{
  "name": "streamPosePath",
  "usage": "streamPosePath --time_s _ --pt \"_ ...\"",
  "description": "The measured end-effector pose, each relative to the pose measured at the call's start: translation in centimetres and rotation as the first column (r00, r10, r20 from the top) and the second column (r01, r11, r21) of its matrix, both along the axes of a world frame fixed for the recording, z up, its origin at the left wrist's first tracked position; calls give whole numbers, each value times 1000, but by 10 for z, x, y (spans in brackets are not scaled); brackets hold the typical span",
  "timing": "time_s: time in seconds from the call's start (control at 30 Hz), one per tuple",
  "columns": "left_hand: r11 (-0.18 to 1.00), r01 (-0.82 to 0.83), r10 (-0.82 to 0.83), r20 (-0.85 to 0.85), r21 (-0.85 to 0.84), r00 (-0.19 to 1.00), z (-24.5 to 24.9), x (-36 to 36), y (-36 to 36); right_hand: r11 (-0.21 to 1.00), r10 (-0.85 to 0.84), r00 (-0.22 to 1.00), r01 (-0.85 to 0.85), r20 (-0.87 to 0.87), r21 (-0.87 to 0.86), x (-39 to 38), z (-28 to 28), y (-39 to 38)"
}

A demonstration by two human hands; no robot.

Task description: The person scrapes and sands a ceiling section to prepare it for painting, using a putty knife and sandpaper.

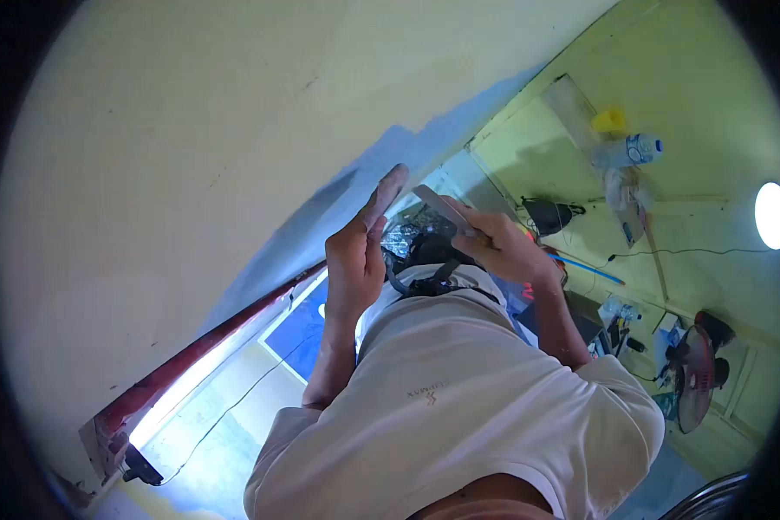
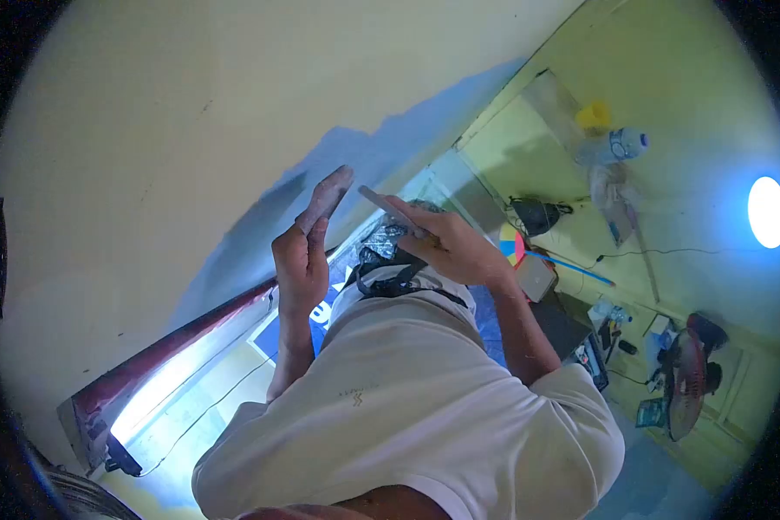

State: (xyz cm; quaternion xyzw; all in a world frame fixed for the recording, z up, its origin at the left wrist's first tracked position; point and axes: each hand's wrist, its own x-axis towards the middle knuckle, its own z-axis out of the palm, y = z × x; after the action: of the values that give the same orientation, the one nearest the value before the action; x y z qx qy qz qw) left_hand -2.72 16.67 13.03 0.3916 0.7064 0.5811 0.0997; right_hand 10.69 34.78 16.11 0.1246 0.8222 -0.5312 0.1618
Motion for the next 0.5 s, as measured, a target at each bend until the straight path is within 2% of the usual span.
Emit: streamPosePath --time_s 0.03,0.07,0.17,0.2,0.23,0.3,0.33,0.43,0.47,0.5 --pt "1000 -1 1 28 -6 1000 -6 -2 -6 999 38 998 -37 56 -3 -2 8 5" --pt "997 15 -14 22 -79 1000 -13 1 -14 987 149 973 -136 178 -79 -5 18 5" --pt "989 58 -55 30 -138 998 -5 12 -17 999 53 998 -52 -18 13 0 -5 2" --pt "995 77 -74 42 -70 996 9 7 -12 997 24 997 -29 71 74 -3 9 4" --pt "996 43 -46 -44 -73 998 -5 -3 -20 998 15 996 -21 87 65 -3 11 10" --pt "989 -42 40 -15 -143 999 2 -3 -25 1000 -9 992 6 127 26 -1 10 14" --pt "989 -47 46 -5 -138 999 0 1 -21 993 109 986 -103 -123 53 2 -10 9" --pt "994 -24 30 52 -110 998 -3 20 -11 993 102 995 -101 11 -58 0 -2 5" --pt "994 10 -11 -12 -108 1000 -8 13 -12 998 62 995 -62 -79 4 6 -11 11" --pt "997 -33 34 2 -74 999 -5 13 -12 1000 -23 1000 23 14 1 6 -5 20"
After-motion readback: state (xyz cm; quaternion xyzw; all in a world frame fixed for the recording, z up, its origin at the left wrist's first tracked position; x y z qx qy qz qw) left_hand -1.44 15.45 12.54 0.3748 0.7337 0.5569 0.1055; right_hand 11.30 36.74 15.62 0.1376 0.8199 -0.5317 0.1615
